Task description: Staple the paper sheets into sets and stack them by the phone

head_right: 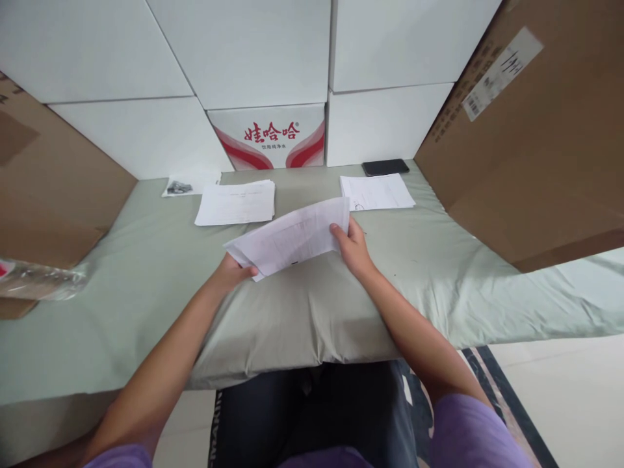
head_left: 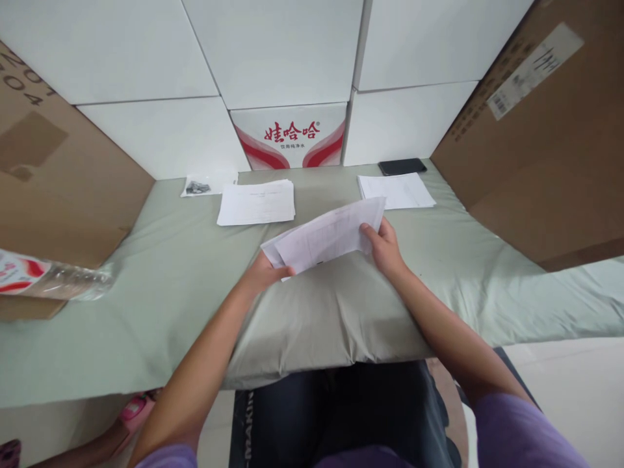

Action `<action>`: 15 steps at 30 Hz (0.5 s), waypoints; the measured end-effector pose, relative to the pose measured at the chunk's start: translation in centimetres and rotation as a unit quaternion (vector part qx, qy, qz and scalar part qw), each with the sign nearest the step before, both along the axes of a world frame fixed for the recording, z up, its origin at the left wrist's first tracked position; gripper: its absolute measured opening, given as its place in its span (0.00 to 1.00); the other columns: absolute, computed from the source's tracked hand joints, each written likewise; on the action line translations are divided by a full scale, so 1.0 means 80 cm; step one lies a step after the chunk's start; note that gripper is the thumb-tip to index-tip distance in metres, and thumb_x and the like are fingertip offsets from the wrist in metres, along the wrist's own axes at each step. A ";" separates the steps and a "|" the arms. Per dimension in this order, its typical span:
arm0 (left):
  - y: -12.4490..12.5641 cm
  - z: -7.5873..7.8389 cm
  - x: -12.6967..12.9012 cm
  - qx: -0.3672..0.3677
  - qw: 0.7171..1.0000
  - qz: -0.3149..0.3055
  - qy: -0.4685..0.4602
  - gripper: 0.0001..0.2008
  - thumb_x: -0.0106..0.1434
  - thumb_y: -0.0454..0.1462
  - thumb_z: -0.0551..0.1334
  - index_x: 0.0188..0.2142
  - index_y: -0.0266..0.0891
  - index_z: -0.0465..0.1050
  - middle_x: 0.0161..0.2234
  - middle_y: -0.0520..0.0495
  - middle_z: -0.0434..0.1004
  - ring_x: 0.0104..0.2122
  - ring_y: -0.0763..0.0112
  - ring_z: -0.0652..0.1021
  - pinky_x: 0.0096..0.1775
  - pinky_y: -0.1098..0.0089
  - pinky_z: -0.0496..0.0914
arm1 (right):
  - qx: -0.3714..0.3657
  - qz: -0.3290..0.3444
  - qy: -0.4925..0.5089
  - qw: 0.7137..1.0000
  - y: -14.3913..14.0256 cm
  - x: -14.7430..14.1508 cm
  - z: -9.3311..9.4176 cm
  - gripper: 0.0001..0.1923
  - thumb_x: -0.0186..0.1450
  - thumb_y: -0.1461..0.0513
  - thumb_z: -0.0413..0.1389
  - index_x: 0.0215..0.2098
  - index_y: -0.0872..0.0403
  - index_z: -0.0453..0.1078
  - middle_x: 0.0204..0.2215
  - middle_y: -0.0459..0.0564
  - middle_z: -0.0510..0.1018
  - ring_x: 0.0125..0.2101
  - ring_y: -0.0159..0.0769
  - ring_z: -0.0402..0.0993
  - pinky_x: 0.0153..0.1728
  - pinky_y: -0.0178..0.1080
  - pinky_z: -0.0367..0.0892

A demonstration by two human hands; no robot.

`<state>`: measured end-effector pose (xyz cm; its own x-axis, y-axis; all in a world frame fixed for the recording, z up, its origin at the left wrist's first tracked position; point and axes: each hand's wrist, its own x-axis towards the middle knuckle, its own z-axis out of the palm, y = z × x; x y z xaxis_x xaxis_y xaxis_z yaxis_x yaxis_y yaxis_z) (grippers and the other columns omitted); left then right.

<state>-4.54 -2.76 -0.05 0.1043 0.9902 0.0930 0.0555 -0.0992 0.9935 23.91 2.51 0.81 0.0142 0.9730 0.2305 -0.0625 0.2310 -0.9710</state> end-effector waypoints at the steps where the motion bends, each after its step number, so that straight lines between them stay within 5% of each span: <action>1: -0.002 0.000 0.002 0.001 0.999 0.021 0.026 0.33 0.46 0.55 0.76 0.48 0.40 0.80 0.46 0.37 0.83 0.51 0.47 0.80 0.54 0.53 0.75 | 0.008 0.004 0.006 1.000 -0.002 0.000 0.002 0.22 0.60 0.48 0.65 0.47 0.48 0.70 0.42 0.49 0.80 0.43 0.41 0.76 0.48 0.43 0.72; 6: -0.016 0.012 0.011 0.030 0.993 0.077 0.089 0.20 0.61 0.53 0.68 0.39 0.38 0.82 0.37 0.40 0.85 0.42 0.54 0.83 0.48 0.57 0.77 | 0.004 0.071 -0.018 0.997 -0.012 0.005 0.016 0.31 0.56 0.48 0.69 0.53 0.45 0.67 0.36 0.46 0.78 0.33 0.37 0.75 0.38 0.41 0.72; 11: -0.019 0.021 0.020 0.090 0.996 0.004 0.024 0.24 0.59 0.49 0.71 0.52 0.42 0.79 0.52 0.40 0.83 0.53 0.54 0.80 0.56 0.57 0.74 | 0.033 0.163 -0.108 0.980 -0.011 0.013 0.025 0.19 0.56 0.49 0.68 0.40 0.52 0.79 0.42 0.54 0.82 0.45 0.44 0.77 0.48 0.45 0.71; 15: -0.018 0.010 0.026 0.070 0.996 0.038 0.036 0.20 0.61 0.50 0.69 0.47 0.42 0.82 0.48 0.40 0.84 0.50 0.54 0.82 0.56 0.55 0.74 | 0.017 0.161 -0.086 0.983 -0.009 0.016 0.019 0.15 0.55 0.54 0.66 0.39 0.51 0.82 0.42 0.53 0.84 0.46 0.46 0.79 0.49 0.46 0.71</action>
